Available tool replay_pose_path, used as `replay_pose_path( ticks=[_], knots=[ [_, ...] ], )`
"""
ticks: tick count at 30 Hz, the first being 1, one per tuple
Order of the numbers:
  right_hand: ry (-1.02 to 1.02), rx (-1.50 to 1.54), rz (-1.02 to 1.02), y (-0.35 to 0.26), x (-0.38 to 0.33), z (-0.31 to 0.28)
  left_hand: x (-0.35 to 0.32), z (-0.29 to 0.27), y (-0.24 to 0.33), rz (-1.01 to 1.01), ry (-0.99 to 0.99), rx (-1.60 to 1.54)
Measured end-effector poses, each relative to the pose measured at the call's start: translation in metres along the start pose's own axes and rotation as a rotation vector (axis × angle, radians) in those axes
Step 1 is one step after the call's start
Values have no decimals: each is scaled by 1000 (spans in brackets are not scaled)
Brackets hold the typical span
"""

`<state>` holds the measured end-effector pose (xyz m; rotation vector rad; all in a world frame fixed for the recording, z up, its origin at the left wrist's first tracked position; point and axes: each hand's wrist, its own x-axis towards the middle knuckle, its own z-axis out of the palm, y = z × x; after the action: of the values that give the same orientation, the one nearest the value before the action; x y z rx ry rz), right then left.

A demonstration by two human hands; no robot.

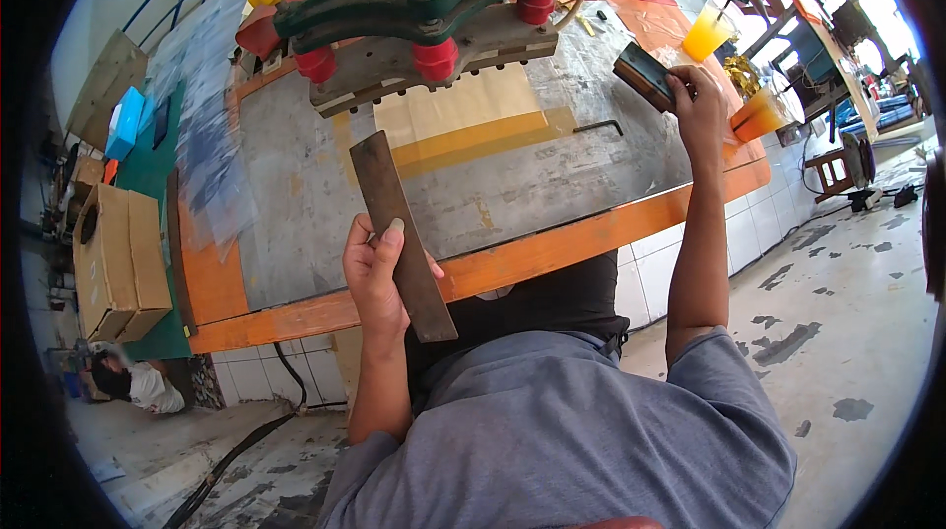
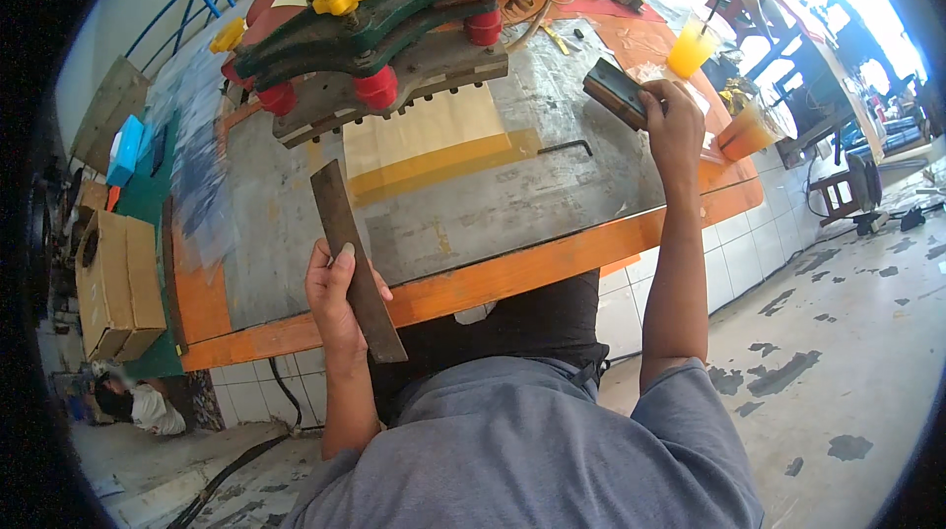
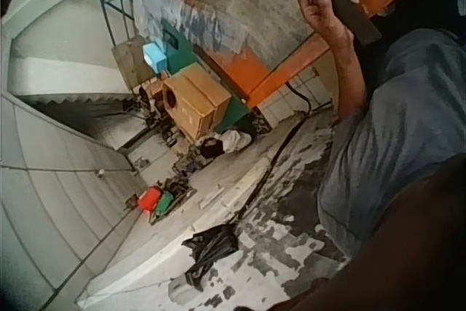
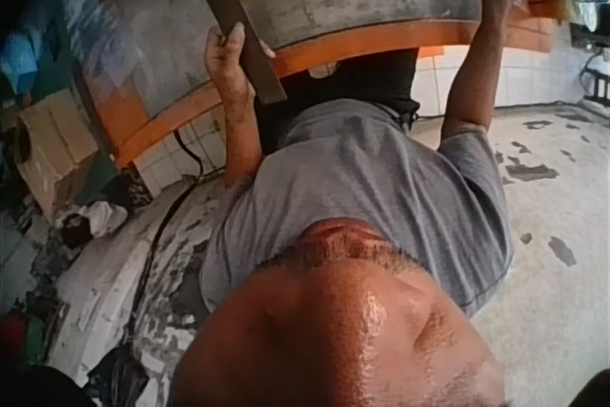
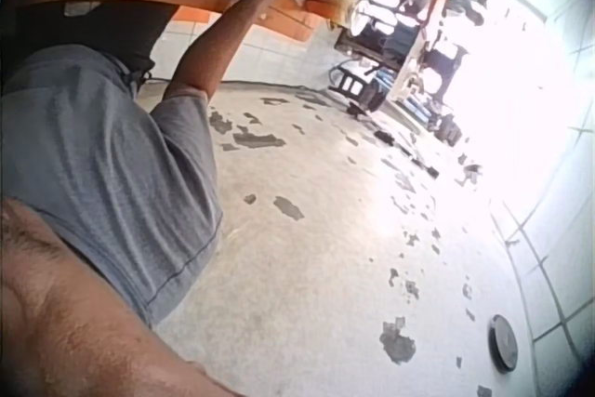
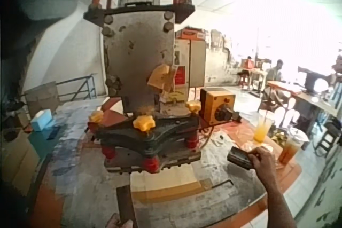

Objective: The person unfastens and removes a metal block from a press machine with a hex key, then handles the metal block, a metal strip, and the hex key on the work table.

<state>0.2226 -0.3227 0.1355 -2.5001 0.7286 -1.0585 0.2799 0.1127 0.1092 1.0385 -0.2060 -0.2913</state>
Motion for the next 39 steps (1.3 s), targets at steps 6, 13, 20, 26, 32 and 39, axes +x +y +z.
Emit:
replay_pose_path(
  ticks=[6, 13, 20, 26, 32, 39],
  knots=[
    [-45, 55, 28, 0, -6, 10, 1, 1, -1, -1, 8, 21],
    [-5, 60, 12, 6, -8, 15, 3, 3, -1, -18, 8, 42],
    [103, -206, -79, 2, -10, 18, 3, 3, -1, -3, 15, 46],
    [193, -287, -193, -8, -16, 16, 0, 4, -1, 8, 21, 22],
    [-80, 121, -364, -49, -33, 12, -2, 3, 0, 35, 43, 19],
    [-412, 95, -518, -49, -39, 18, 0, -1, -1, 84, 113, 35]
  ],
)
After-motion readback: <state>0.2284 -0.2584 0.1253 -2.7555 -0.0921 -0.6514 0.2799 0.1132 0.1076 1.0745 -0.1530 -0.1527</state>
